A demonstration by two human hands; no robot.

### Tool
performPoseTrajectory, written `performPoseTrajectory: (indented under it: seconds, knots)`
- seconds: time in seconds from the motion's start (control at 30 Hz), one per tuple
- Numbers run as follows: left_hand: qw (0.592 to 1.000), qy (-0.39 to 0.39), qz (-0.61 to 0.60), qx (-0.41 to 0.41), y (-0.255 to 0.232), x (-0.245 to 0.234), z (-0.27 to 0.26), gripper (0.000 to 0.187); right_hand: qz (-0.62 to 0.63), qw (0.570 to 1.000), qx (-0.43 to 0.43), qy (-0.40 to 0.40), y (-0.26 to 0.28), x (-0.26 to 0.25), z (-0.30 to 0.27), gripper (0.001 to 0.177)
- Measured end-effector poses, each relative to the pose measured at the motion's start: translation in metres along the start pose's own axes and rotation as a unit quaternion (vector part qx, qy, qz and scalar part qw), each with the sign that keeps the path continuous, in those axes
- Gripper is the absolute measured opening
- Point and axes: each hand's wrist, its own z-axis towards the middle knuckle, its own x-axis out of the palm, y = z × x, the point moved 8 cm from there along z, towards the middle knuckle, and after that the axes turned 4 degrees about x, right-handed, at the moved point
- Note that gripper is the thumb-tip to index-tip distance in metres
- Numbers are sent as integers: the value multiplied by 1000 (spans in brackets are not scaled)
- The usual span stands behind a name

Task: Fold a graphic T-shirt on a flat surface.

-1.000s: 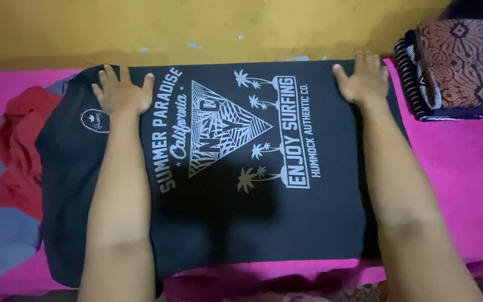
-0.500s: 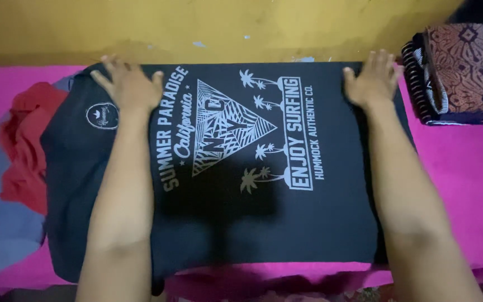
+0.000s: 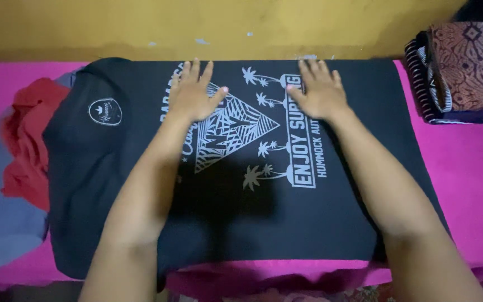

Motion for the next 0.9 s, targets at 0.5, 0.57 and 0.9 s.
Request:
performPoseTrajectory:
  seconds: [0.5, 0.57, 0.9]
  knots:
    - [977, -38, 6, -210, 140, -26, -19, 78, -4, 976, 192, -103, -176, -19, 19, 88]
    - [974, -41, 4, -224, 145, -30, -23, 77, -15, 973, 201, -113, -183, -23, 14, 87]
    - [951, -31, 24, -305, 169, -30, -28, 67, -5, 972, 185, -144, -217, -16, 21, 80]
